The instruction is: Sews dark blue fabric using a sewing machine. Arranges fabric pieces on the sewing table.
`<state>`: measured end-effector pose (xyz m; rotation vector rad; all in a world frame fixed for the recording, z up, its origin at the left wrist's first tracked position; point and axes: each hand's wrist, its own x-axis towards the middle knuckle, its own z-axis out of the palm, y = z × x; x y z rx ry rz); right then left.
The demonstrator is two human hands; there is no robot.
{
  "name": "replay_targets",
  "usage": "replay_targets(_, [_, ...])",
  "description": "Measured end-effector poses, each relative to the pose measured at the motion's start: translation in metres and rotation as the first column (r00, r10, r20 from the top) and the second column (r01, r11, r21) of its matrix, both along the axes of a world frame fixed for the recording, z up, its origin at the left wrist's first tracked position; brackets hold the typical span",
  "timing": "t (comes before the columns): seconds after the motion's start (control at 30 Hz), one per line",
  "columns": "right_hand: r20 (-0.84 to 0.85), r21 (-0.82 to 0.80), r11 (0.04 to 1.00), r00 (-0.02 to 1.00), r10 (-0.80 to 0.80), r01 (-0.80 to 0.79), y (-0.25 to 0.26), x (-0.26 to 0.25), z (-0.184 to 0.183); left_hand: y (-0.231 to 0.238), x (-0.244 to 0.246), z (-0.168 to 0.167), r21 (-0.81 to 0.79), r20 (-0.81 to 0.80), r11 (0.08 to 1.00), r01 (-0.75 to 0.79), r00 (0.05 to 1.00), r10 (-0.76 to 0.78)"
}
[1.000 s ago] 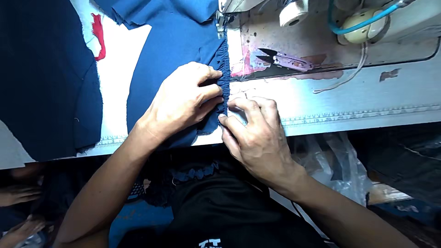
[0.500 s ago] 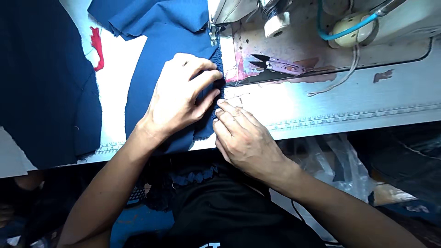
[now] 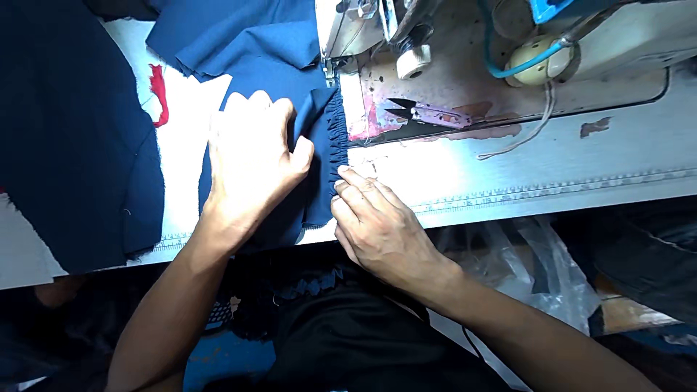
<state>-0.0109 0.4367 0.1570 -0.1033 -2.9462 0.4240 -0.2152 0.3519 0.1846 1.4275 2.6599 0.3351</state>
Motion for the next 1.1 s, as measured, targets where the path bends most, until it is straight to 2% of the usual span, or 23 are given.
replay_targets(0.1, [-0.01, -0.009, 1.0, 1.0, -0.006, 0.006, 0.0, 0.0, -0.001, -0.006, 0.012, 0.012, 0.096, 0.025, 0.994, 0.056, 0.998, -0.059])
replay_targets(0.23, [-0.068, -0.036, 0.999, 0.998, -0.019, 0.016, 0.001, 0.002, -0.007, -0.019, 0.034, 0.002, 0.253, -0.058, 0.941, 0.227, 0.974, -0.219])
replay_targets(0.33, [-0.082, -0.013, 0.999, 0.996, -0.034, 0.033, 0.0, 0.005, -0.009, -0.025, 0.032, -0.011, 0.251, -0.11, 0.894, 0.372, 0.928, -0.355])
replay_targets(0.4, [-0.097, 0.008, 0.999, 0.994, -0.046, 0.047, 0.0, 0.005, -0.009, -0.025, 0.027, -0.015, 0.246, -0.086, 0.867, 0.434, 0.901, -0.426])
replay_targets(0.53, [-0.131, 0.03, 0.998, 0.99, -0.054, 0.058, 0.003, 0.004, -0.008, -0.021, 0.021, -0.019, 0.27, -0.028, 0.857, 0.438, 0.894, -0.448])
replay_targets(0.7, [-0.091, -0.01, 1.0, 0.996, 0.014, -0.015, 0.006, 0.003, -0.011, -0.018, 0.002, -0.029, 0.241, -0.012, 0.806, 0.541, 0.832, -0.555])
replay_targets(0.8, [-0.082, -0.009, 0.999, 0.996, 0.036, -0.037, 0.008, 0.003, -0.01, -0.013, -0.008, -0.028, 0.338, 0.037, 0.79, 0.512, 0.831, -0.554])
replay_targets(0.87, [-0.09, 0.001, 0.999, 0.995, 0.034, -0.034, 0.007, 0.002, -0.011, -0.007, -0.009, -0.029, 0.392, -0.015, 0.801, 0.451, 0.874, -0.485])
replay_targets(0.93, [-0.093, 0.012, 1.0, 0.995, 0.027, -0.026, 0.007, 0.002, -0.011, -0.002, -0.009, -0.033, 0.356, -0.082, 0.817, 0.453, 0.887, -0.455])
replay_targets(1.1, [-0.093, 0.015, 1.0, 0.995, 0.021, -0.019, 0.007, 0.002, -0.012, 0.0, -0.016, -0.04, 0.263, -0.127, 0.807, 0.529, 0.848, -0.514])
